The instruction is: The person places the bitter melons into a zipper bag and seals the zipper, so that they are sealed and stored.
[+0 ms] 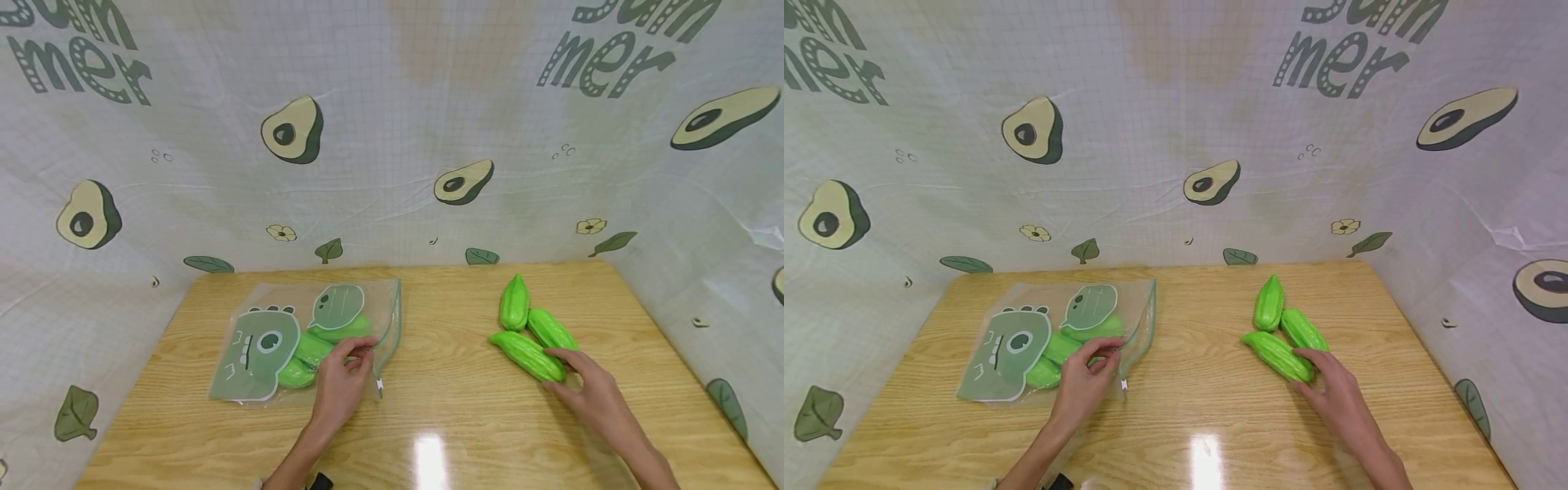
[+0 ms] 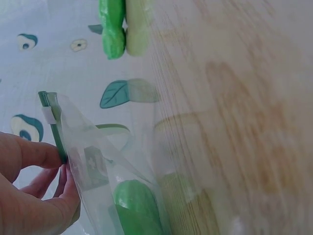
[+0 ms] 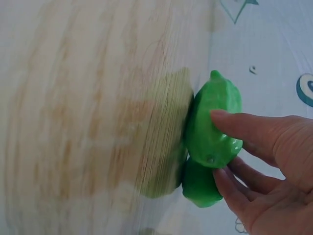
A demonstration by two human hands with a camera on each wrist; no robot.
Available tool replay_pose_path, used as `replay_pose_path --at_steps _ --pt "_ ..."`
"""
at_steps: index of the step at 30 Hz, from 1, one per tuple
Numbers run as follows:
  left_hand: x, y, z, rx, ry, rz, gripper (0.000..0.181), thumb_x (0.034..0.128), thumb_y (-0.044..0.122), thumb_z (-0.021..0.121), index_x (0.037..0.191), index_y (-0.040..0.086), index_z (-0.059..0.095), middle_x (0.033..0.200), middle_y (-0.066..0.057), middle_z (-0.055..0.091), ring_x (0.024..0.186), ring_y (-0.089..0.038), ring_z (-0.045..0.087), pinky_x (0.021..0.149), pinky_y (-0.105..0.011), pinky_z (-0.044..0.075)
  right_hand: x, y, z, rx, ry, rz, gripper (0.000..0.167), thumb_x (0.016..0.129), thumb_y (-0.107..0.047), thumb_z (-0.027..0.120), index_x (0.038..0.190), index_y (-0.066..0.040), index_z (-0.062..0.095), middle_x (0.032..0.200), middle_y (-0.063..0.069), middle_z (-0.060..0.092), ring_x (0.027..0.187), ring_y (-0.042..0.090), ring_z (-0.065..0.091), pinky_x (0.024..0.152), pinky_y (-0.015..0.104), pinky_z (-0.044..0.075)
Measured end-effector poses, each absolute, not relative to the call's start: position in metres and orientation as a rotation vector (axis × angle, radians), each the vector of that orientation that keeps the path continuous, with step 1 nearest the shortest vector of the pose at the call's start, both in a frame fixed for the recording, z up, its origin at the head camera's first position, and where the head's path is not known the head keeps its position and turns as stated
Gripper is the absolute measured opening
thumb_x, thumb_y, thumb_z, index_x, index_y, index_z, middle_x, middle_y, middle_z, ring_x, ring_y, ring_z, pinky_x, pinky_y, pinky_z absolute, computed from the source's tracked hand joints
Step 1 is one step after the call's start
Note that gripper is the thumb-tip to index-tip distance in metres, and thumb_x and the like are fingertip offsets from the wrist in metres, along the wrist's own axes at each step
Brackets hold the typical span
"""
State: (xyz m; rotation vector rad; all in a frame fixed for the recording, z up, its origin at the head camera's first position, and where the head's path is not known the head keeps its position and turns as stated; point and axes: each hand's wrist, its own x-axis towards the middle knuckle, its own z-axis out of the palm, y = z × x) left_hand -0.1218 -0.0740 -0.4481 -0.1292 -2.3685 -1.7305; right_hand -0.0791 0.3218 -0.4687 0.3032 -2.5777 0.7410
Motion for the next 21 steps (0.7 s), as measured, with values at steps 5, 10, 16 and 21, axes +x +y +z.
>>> replay_pose_path --at_steps 5,10,16,21 --pt "-0.122 -0.074 -0.448 -0.125 -2.369 -1.728 0.02 0.09 -0.009 0.069 0.104 0.003 0.076 0.102 -0.005 0.072 0.092 -0.019 0.067 0.081 -0.027 0.061 -0.079 0.321 -0.467 0.295 -2.592 0.746 0.06 0.063 0.003 0.094 0.118 -0.001 0.07 0.107 0.013 0.073 0.09 0.015 0.065 0.082 0.001 0.039" --pt "-0.122 -0.074 -0.449 -0.123 -2.366 -1.735 0.02 0.0902 -0.009 0.069 0.105 0.003 0.076 0.102 -0.005 0.072 0.092 -0.019 0.067 0.081 -0.026 0.061 -0.077 0.321 -0.463 0.278 -2.613 0.775 0.057 0.065 0.001 0.093 0.118 -0.001 0.07 0.107 0.014 0.073 0.094 0.01 0.066 0.083 0.0 0.039" --pt "-0.122 -0.074 -0.449 -0.129 -2.357 -1.736 0.02 0.0901 -0.009 0.069 0.104 0.003 0.076 0.102 -0.005 0.072 0.092 -0.019 0.067 0.081 -0.026 0.061 -0.078 0.319 -0.459 0.228 -2.627 0.875 0.051 0.071 -0.003 0.092 0.118 -0.002 0.071 0.11 0.019 0.073 0.096 0.001 0.065 0.081 0.001 0.045" --pt "-0.122 -0.074 -0.449 -0.128 -2.359 -1.737 0.02 0.09 -0.01 0.069 0.104 0.002 0.076 0.102 -0.006 0.072 0.092 -0.019 0.067 0.081 -0.028 0.061 -0.078 0.318 -0.456 0.187 -2.598 0.984 0.044 0.077 -0.003 0.089 0.117 -0.001 0.071 0.113 0.024 0.071 0.1 -0.01 0.058 0.077 0.006 0.052"
